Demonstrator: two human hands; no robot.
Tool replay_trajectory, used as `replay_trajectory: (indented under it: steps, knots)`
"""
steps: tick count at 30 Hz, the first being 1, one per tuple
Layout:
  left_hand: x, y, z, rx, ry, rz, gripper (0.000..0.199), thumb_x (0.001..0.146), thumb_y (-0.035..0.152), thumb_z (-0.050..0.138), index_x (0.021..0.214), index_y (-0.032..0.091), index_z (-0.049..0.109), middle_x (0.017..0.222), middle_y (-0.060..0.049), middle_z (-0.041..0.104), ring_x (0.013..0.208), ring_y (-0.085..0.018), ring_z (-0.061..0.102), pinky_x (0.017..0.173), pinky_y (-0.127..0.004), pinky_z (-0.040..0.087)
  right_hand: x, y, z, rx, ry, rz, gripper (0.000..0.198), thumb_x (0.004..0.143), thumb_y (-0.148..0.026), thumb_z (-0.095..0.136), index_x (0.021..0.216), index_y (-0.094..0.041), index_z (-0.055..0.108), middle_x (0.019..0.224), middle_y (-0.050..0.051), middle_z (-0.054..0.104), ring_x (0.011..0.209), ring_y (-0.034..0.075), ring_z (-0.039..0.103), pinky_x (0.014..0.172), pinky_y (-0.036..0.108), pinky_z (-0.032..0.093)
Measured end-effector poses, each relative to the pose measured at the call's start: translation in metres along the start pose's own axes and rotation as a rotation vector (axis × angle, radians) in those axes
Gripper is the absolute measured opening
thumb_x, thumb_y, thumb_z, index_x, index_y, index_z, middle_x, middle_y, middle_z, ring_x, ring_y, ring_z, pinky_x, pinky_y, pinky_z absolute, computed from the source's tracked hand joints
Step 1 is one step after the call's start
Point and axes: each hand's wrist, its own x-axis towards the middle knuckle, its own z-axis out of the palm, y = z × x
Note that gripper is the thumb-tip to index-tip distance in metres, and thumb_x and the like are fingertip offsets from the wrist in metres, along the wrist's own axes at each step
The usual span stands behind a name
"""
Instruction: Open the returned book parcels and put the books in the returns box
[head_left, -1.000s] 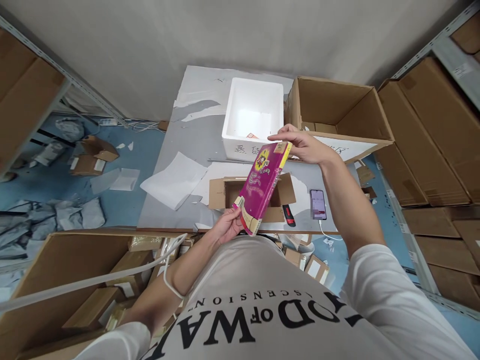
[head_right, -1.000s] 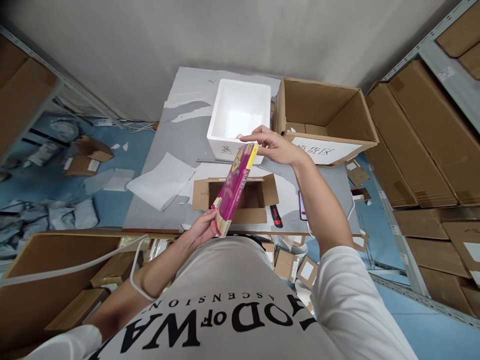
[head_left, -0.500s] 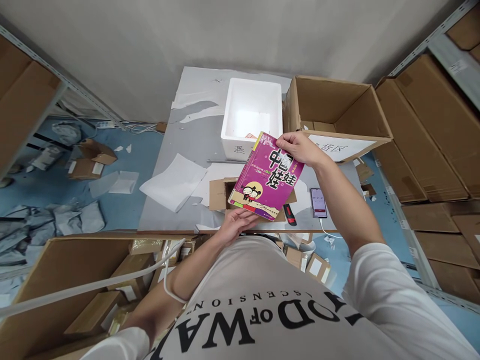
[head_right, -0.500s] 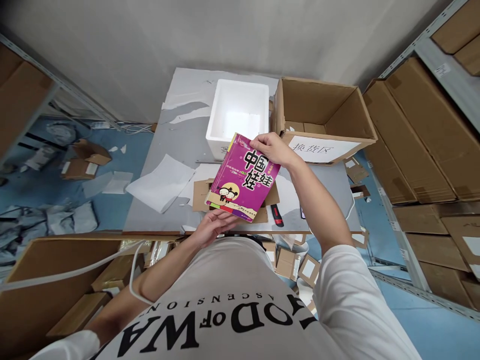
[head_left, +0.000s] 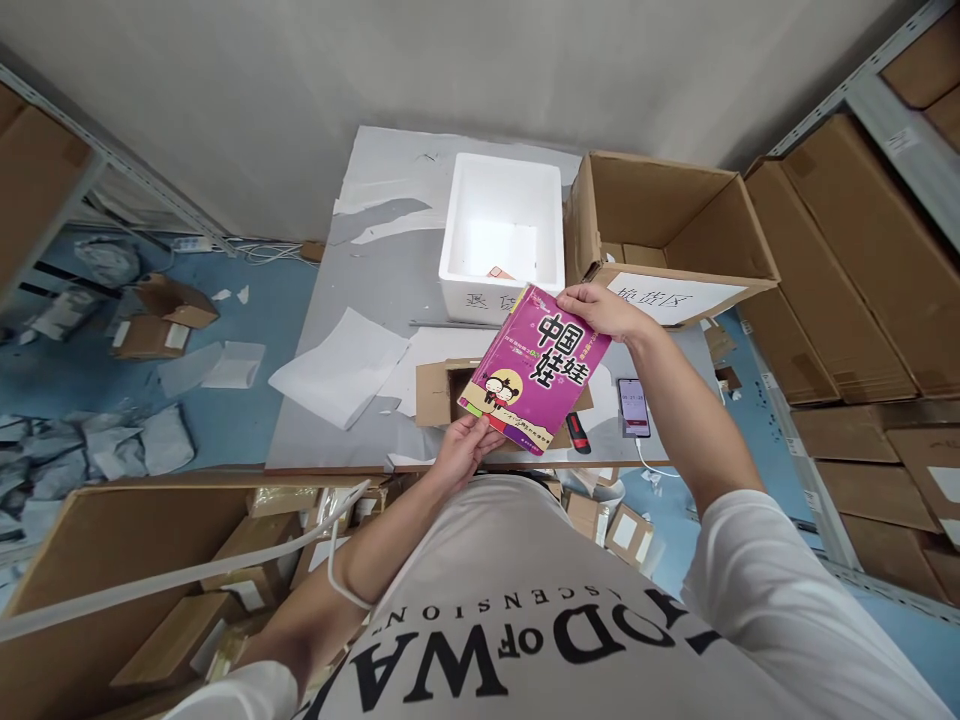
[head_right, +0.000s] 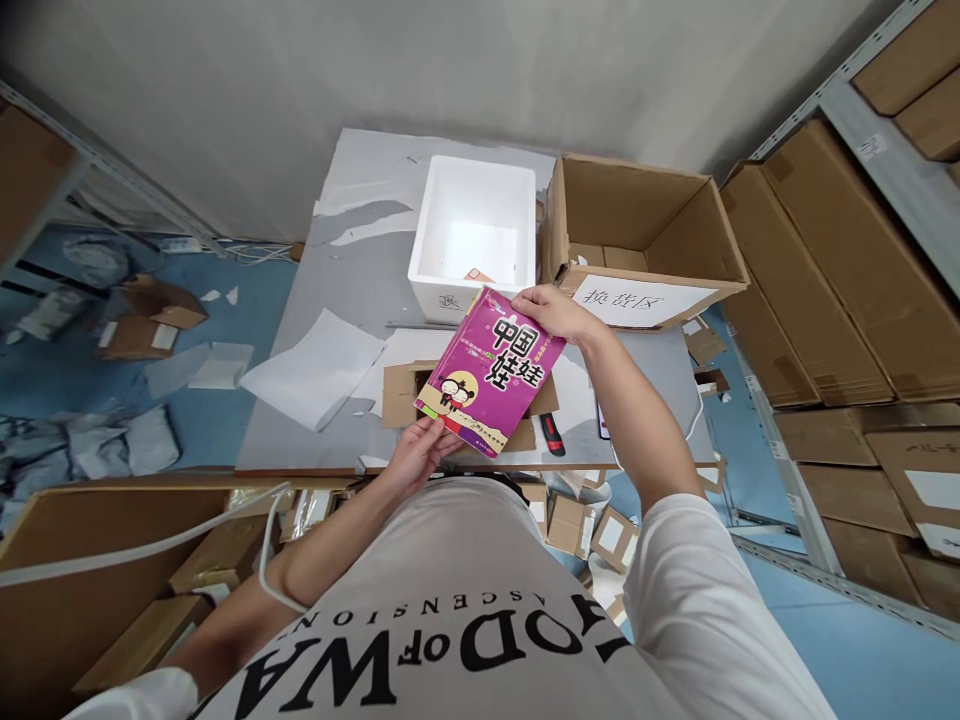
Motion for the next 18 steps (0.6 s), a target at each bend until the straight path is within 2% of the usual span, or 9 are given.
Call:
replay_trajectory:
  steps: [2, 4, 9, 12, 14, 16, 18]
  knots:
    - [0.004, 0.007, -0.001, -0.029, -0.005, 0.005, 0.033, 0.076, 0.043, 0.074, 0.094, 0.017, 0.064, 0.097, -0.007, 0.075, 0.089, -0.019, 0.072, 0.093, -0.037, 0.052, 0.009, -0.002, -0.007, 0.076, 0.07, -0.03, 0.031, 0.081, -0.047, 0.069, 0.078, -0.017, 0.063, 0.064, 0.003, 0.069, 0.054, 0.015, 0.063, 0.047, 0.025, 0.05]
    - [0.008, 0.013, -0.004, -0.045, -0.019, 0.002, 0.034, 0.078, 0.043, 0.072, 0.097, 0.017, 0.065, 0.095, -0.007, 0.075, 0.088, -0.019, 0.072, 0.093, -0.037, 0.052, 0.026, -0.002, -0.019, 0.166, 0.203, -0.088, 0.031, 0.082, -0.046, 0.068, 0.078, -0.016, 0.062, 0.064, 0.002, 0.067, 0.056, 0.016, 0.064, 0.051, 0.027, 0.052]
    - [0.008, 0.016, -0.018, -0.042, 0.049, -0.008, 0.036, 0.074, 0.043, 0.074, 0.096, 0.016, 0.066, 0.089, -0.007, 0.075, 0.083, -0.018, 0.072, 0.089, -0.033, 0.053, 0.108, 0.015, -0.048, 0.373, 0.636, -0.232, 0.031, 0.092, -0.045, 0.053, 0.086, -0.015, 0.059, 0.071, 0.001, 0.065, 0.07, 0.015, 0.067, 0.064, 0.031, 0.056]
    - [0.005, 0.014, -0.026, -0.036, 0.145, 0.026, 0.038, 0.071, 0.044, 0.076, 0.095, 0.016, 0.066, 0.086, -0.005, 0.074, 0.079, -0.017, 0.072, 0.086, -0.032, 0.053, 0.164, 0.035, -0.048, 0.411, 0.85, -0.194, 0.032, 0.098, -0.039, 0.039, 0.09, -0.015, 0.058, 0.075, 0.002, 0.064, 0.073, 0.015, 0.067, 0.066, 0.032, 0.056]
    - [0.004, 0.013, -0.032, 0.004, 0.209, 0.072, 0.041, 0.068, 0.046, 0.078, 0.093, 0.016, 0.066, 0.084, -0.005, 0.074, 0.077, -0.017, 0.072, 0.086, -0.033, 0.052, 0.191, 0.047, -0.041, 0.374, 0.95, -0.113, 0.031, 0.099, -0.034, 0.036, 0.093, -0.013, 0.058, 0.077, 0.004, 0.064, 0.075, 0.016, 0.067, 0.066, 0.032, 0.056]
    - [0.003, 0.013, -0.039, 0.07, 0.276, 0.119, 0.043, 0.065, 0.048, 0.079, 0.091, 0.015, 0.065, 0.083, -0.005, 0.074, 0.075, -0.018, 0.072, 0.086, -0.033, 0.052, 0.207, 0.057, -0.032, 0.288, 1.0, -0.007, 0.029, 0.098, -0.029, 0.036, 0.095, -0.011, 0.059, 0.079, 0.007, 0.064, 0.075, 0.018, 0.067, 0.065, 0.033, 0.056]
    - [0.001, 0.013, -0.046, 0.145, 0.339, 0.159, 0.045, 0.065, 0.05, 0.078, 0.089, 0.015, 0.065, 0.082, -0.006, 0.073, 0.074, -0.019, 0.071, 0.084, -0.034, 0.052, 0.216, 0.063, -0.026, 0.17, 0.98, 0.04, 0.028, 0.096, -0.025, 0.037, 0.097, -0.009, 0.059, 0.08, 0.01, 0.065, 0.075, 0.019, 0.067, 0.065, 0.035, 0.056]
